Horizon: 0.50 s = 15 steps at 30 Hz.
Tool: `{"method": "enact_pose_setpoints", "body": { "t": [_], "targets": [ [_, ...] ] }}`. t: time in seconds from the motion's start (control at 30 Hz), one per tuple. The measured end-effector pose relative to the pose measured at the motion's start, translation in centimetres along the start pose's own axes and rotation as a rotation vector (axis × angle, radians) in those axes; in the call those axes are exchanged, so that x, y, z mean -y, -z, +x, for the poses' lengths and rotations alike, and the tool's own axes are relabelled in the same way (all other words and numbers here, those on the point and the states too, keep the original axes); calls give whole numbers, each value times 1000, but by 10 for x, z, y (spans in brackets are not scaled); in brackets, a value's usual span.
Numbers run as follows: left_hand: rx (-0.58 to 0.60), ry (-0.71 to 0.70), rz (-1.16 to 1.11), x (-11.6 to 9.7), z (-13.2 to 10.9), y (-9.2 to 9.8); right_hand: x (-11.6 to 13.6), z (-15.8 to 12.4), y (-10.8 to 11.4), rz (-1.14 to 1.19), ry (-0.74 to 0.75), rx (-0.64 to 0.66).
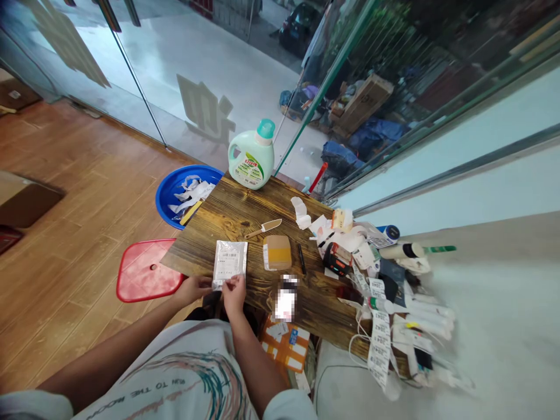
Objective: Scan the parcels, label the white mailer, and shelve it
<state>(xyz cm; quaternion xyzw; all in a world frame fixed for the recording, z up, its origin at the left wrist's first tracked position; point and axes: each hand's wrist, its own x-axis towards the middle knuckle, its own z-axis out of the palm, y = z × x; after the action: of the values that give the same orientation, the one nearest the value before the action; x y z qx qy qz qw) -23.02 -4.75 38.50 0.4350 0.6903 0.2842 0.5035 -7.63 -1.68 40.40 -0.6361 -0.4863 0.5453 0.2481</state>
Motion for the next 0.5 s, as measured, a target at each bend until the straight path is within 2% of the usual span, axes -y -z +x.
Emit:
{"method": "enact_pose_setpoints", "body": {
  "t": [0.13, 0.27, 0.5],
  "targets": [
    [-15, -213, 200, -6, -5, 11, 25, 17, 17, -194, 167, 223],
    [45, -436, 316, -7, -6, 12, 43, 32, 17, -390, 268, 425],
    [121, -586, 438, 10, -4, 9, 49, 42, 14, -654, 307, 560]
  ]
}}
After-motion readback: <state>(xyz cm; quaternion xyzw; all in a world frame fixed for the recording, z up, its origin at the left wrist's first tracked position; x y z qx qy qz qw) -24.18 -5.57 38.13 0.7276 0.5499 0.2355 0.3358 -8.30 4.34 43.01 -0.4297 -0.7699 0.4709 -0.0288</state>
